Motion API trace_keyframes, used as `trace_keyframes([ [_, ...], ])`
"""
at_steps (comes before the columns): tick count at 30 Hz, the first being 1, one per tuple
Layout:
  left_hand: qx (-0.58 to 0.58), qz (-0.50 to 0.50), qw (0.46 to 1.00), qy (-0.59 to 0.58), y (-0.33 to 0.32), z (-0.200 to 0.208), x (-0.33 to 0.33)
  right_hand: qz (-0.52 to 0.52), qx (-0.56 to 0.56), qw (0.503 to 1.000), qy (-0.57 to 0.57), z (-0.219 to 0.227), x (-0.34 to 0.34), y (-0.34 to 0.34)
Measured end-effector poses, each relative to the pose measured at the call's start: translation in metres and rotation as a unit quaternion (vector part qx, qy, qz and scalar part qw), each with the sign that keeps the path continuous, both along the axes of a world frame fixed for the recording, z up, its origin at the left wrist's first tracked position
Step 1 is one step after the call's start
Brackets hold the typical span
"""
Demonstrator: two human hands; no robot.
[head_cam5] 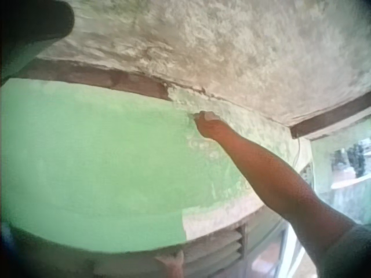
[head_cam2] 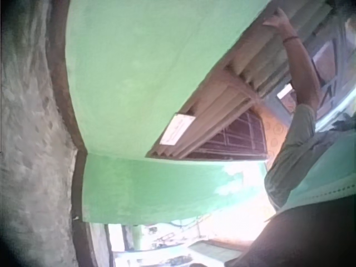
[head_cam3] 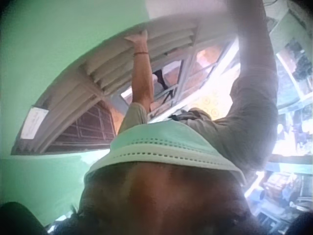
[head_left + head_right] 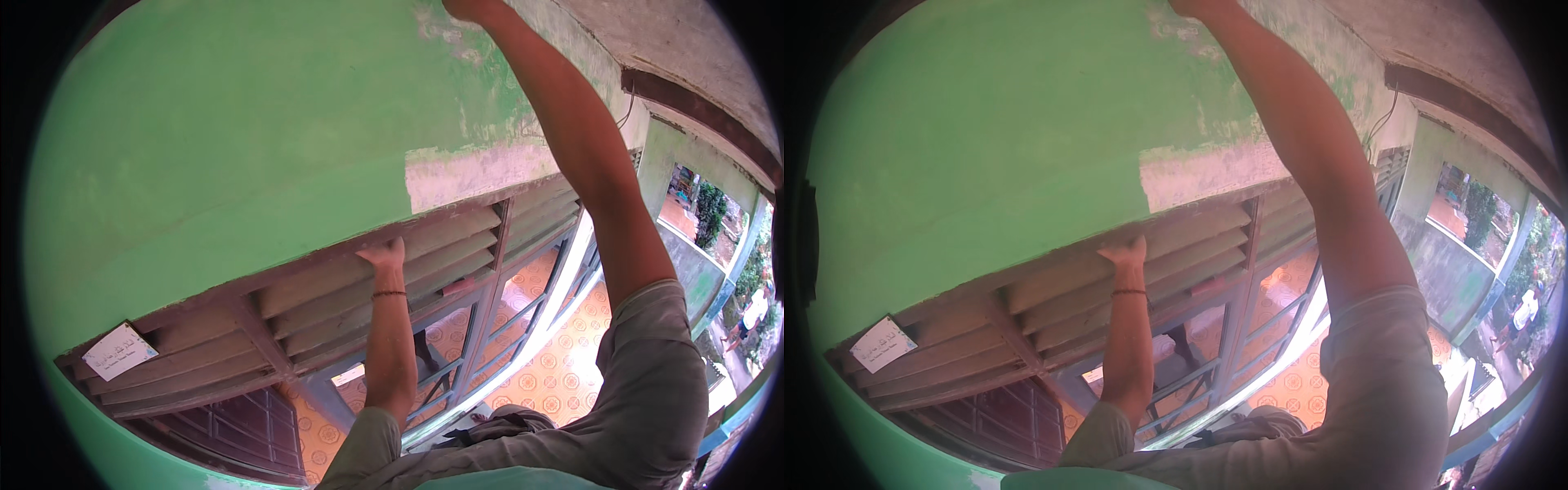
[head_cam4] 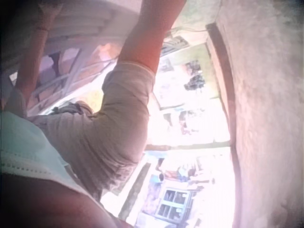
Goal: The person paints a ceiling green using a paintbrush while standing on a ladder. They apply paint in broad strokes, covering the existing surface and working along the edge near a metal grate.
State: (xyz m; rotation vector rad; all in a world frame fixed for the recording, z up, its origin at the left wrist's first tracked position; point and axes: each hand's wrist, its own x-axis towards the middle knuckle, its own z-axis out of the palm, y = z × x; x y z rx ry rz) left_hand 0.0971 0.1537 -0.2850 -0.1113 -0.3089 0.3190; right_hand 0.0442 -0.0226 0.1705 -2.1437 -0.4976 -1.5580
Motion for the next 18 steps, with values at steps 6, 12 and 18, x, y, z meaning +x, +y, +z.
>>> trace_keyframes([
  [6,0.170,0.123,0.977,0.031,0.036,-0.020,0.019,0.060,-0.087,0.993,0.044,-0.049,-0.041,0.024],
  [12,0.076,0.083,0.993,-0.037,0.022,-0.015,0.008,0.036,-0.093,0.993,0.056,-0.049,-0.009,0.008],
  [18,0.089,0.056,0.994,-0.015,-0.002,-0.012,0.015,0.023,-0.068,0.997,0.034,-0.003,-0.004,-0.013],
])
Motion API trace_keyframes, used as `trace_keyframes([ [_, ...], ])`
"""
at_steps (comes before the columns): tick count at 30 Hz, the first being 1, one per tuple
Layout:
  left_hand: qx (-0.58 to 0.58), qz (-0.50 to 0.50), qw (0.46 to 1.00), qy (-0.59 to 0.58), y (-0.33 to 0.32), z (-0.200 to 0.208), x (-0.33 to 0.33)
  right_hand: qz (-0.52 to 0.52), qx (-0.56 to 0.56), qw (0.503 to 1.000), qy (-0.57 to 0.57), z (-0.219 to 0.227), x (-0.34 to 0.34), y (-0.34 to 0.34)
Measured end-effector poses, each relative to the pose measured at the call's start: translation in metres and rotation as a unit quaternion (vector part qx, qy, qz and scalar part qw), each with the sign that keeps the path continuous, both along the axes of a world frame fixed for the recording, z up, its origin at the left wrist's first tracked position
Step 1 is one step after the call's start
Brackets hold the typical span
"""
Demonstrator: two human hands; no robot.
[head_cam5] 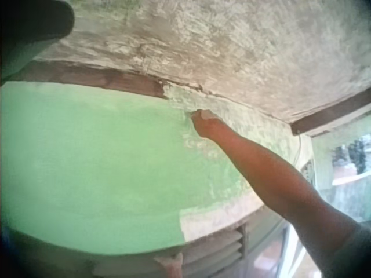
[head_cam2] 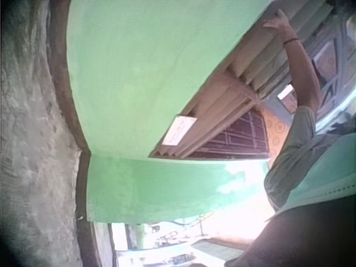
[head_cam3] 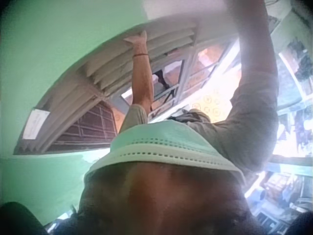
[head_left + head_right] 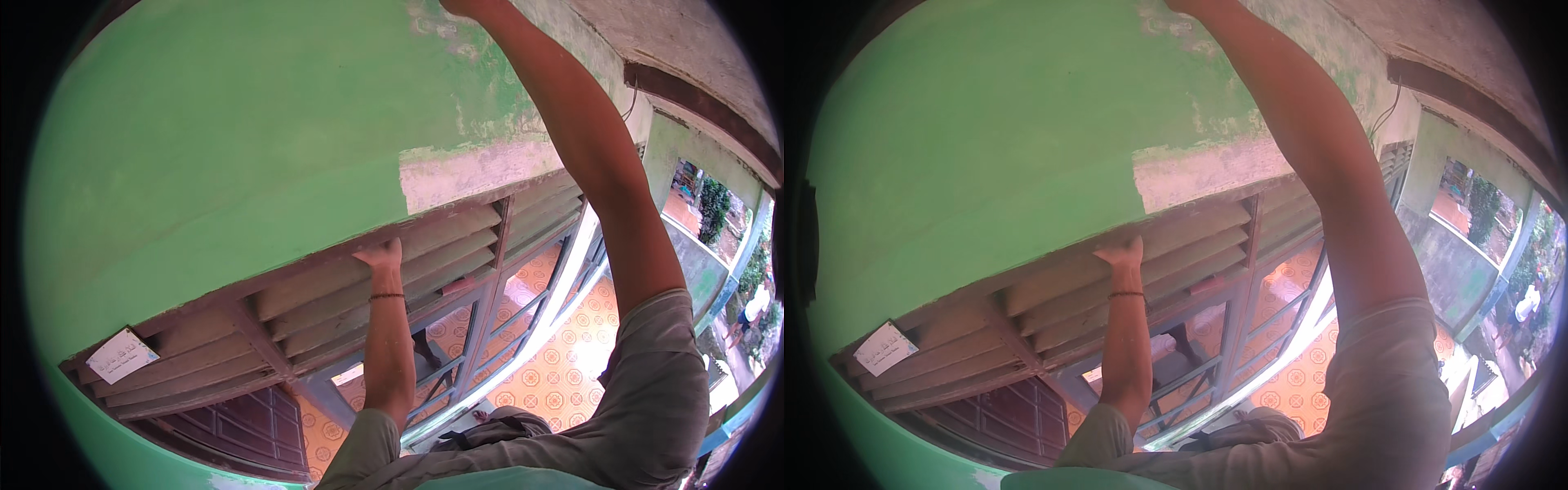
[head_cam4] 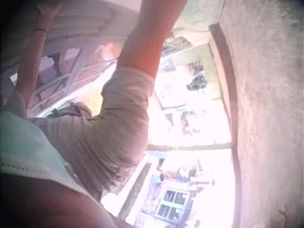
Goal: The person paints a ceiling green using a paintbrush while standing on a ladder. They apply paint in broad strokes, covering the existing surface and working along the edge near a metal grate.
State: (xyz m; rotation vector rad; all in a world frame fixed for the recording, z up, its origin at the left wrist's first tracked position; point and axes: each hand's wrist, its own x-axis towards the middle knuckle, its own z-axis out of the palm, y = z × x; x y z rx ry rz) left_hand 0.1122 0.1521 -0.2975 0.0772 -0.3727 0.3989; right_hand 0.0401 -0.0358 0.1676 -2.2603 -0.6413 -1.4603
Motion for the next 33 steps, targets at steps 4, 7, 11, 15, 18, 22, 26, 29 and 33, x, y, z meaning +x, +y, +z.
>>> trace_keyframes([
  [4,-0.006,0.045,0.999,-0.012,0.034,-0.005,-0.004,0.088,-0.034,0.995,-0.025,-0.043,-0.025,0.043],
  [7,-0.013,0.015,1.000,-0.005,0.030,-0.019,0.017,-0.004,-0.010,1.000,-0.003,0.009,-0.007,0.040],
  [11,-0.023,0.003,0.999,-0.025,0.019,-0.015,0.010,-0.019,-0.009,0.999,-0.025,-0.019,-0.010,0.030],
  [15,-0.050,-0.005,0.999,0.000,0.009,0.020,-0.024,-0.009,0.051,0.998,-0.023,0.028,0.016,0.039],
  [18,-0.072,-0.030,0.997,0.015,-0.005,0.031,-0.032,-0.053,-0.030,0.998,-0.020,0.015,-0.007,0.012],
  [22,-0.043,0.036,0.998,-0.012,0.035,0.001,-0.014,0.088,-0.007,0.996,-0.002,-0.066,-0.052,0.046],
  [26,-0.018,0.022,1.000,-0.014,0.013,0.005,-0.010,0.005,-0.007,1.000,0.004,-0.002,0.008,0.018],
  [29,-0.065,-0.017,0.997,0.022,0.005,0.023,-0.032,0.025,-0.021,0.993,0.110,-0.029,-0.031,0.006],
  [33,-0.094,-0.021,0.995,0.011,0.009,0.035,-0.036,0.065,-0.010,0.998,-0.005,-0.041,0.008,0.003],
])
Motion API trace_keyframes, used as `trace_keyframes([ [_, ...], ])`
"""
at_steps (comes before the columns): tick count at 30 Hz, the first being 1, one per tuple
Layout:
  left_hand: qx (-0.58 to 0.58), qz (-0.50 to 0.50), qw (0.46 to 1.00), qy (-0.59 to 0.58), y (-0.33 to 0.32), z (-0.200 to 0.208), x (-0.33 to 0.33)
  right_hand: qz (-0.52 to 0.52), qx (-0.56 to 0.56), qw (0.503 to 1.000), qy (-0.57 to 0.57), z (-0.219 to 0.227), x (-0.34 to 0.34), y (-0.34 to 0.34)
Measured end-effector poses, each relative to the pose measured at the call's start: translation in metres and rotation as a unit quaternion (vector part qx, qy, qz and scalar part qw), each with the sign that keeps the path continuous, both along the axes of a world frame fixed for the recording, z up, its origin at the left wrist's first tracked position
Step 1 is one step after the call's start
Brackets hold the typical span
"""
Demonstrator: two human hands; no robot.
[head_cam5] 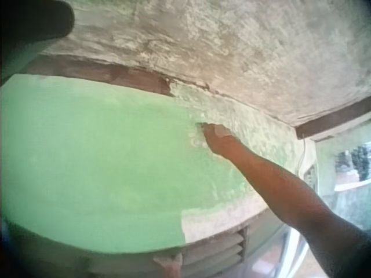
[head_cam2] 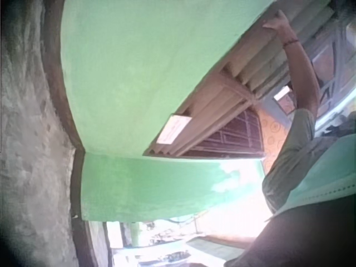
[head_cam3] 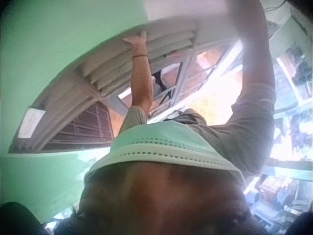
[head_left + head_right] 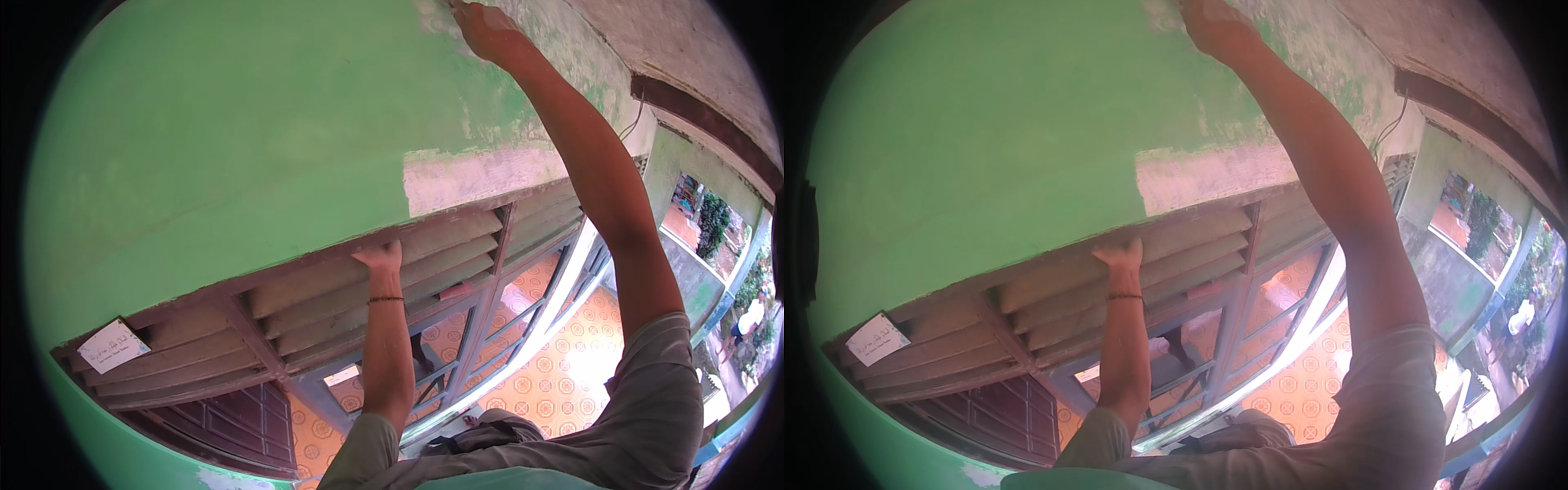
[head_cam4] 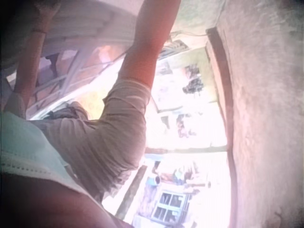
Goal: The person paints a ceiling green using a paintbrush while standing on a ladder. They apply paint in broad strokes, covering the existing surface and working along the edge near a metal grate.
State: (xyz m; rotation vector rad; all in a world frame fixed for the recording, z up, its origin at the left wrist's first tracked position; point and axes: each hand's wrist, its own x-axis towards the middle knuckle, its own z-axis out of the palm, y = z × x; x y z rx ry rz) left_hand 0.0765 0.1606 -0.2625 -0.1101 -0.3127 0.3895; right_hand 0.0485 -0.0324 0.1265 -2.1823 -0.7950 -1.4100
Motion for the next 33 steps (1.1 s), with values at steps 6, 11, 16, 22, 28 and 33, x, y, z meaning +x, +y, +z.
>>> trace_keyframes([
  [6,0.045,0.032,0.997,0.046,0.005,-0.016,0.002,-0.021,-0.021,1.000,-0.002,-0.009,0.004,-0.003],
  [11,0.013,-0.025,1.000,-0.004,-0.006,-0.014,0.005,-0.097,-0.022,0.994,0.053,0.040,-0.007,-0.012],
  [16,0.051,0.045,0.998,0.017,-0.001,0.002,-0.016,-0.049,-0.005,0.999,-0.012,-0.009,0.013,0.001],
  [22,0.100,0.062,0.993,0.013,0.025,-0.046,0.032,-0.037,-0.042,0.998,-0.033,-0.014,0.023,0.002],
  [28,0.050,0.021,0.998,0.010,-0.012,0.000,-0.001,-0.045,-0.009,0.998,0.045,0.028,0.004,-0.017],
  [33,0.038,0.026,0.999,0.009,0.003,-0.004,0.003,-0.033,0.010,0.998,-0.051,0.018,0.019,0.004],
])
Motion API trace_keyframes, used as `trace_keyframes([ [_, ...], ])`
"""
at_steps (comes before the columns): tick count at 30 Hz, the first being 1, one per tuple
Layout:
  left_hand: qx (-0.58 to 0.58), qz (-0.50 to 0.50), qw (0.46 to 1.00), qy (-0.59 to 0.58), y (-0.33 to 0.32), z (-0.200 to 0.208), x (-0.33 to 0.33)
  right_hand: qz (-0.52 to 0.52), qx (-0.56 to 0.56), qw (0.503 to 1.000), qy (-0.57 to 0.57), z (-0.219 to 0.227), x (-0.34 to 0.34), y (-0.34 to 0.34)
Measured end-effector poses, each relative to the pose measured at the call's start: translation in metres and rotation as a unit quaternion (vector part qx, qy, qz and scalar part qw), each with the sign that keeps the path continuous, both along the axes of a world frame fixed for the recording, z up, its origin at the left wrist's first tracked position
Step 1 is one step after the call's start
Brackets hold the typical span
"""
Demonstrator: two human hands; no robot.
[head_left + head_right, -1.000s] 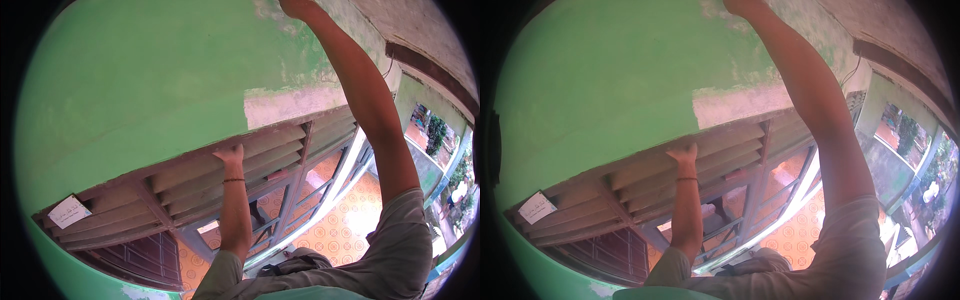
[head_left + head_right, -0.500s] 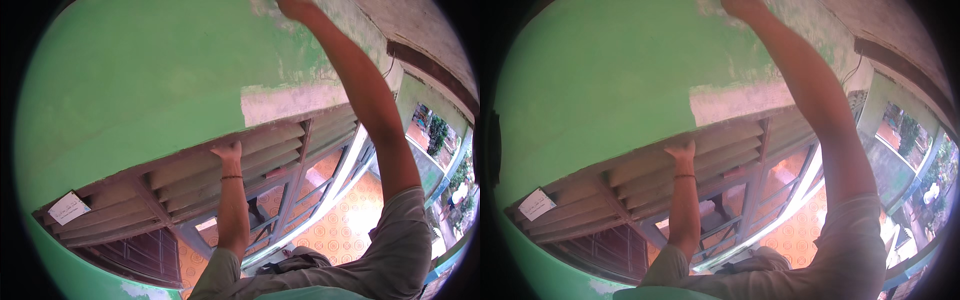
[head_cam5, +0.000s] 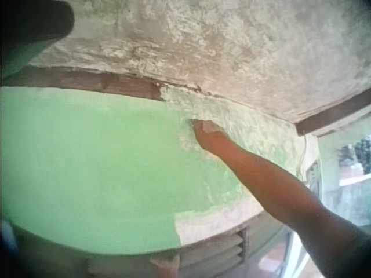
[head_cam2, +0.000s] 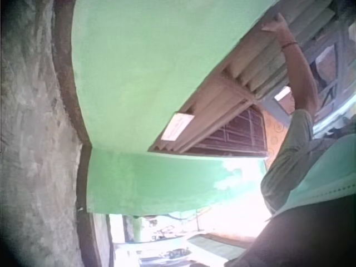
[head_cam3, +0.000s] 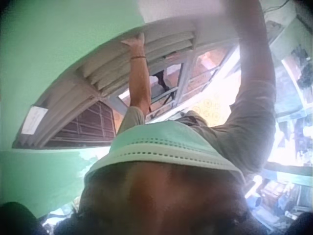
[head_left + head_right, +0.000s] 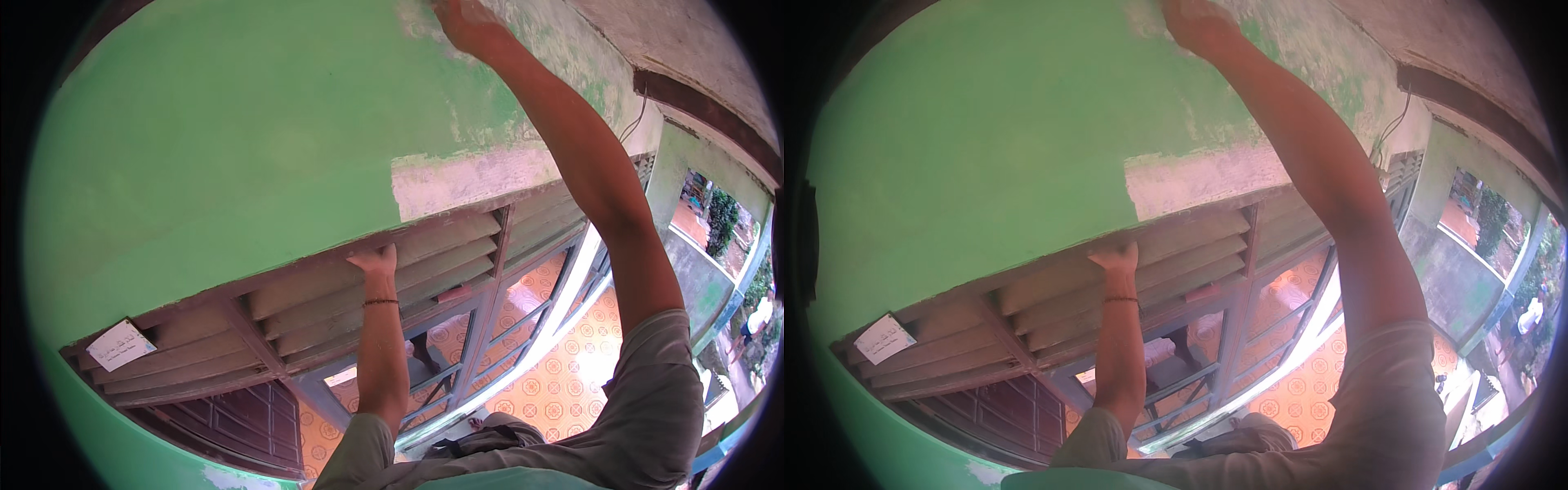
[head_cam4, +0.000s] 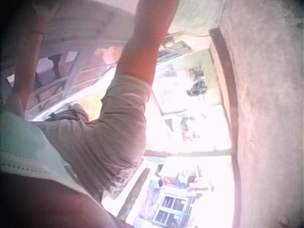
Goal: The person paints a ceiling green using a paintbrush while standing on a ladder. They apply paint in broad strokes, covering the existing surface and working along the edge near a metal grate.
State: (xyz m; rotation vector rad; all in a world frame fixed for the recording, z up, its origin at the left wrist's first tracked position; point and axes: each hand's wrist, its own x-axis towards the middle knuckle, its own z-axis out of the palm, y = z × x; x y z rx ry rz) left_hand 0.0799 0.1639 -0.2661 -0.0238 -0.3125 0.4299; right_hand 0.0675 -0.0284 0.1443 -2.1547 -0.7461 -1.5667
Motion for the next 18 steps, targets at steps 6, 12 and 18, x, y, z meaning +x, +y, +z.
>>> trace_keyframes([
  [6,-0.017,0.013,1.000,0.023,0.007,-0.004,-0.008,0.014,-0.023,1.000,0.001,-0.011,0.001,0.002],
  [12,0.013,-0.008,1.000,0.001,-0.016,-0.007,0.009,-0.030,0.064,0.994,0.088,0.033,-0.006,-0.021],
  [18,0.015,0.002,1.000,-0.010,0.000,-0.016,0.013,-0.034,0.106,0.991,0.078,0.036,-0.004,-0.001],
])
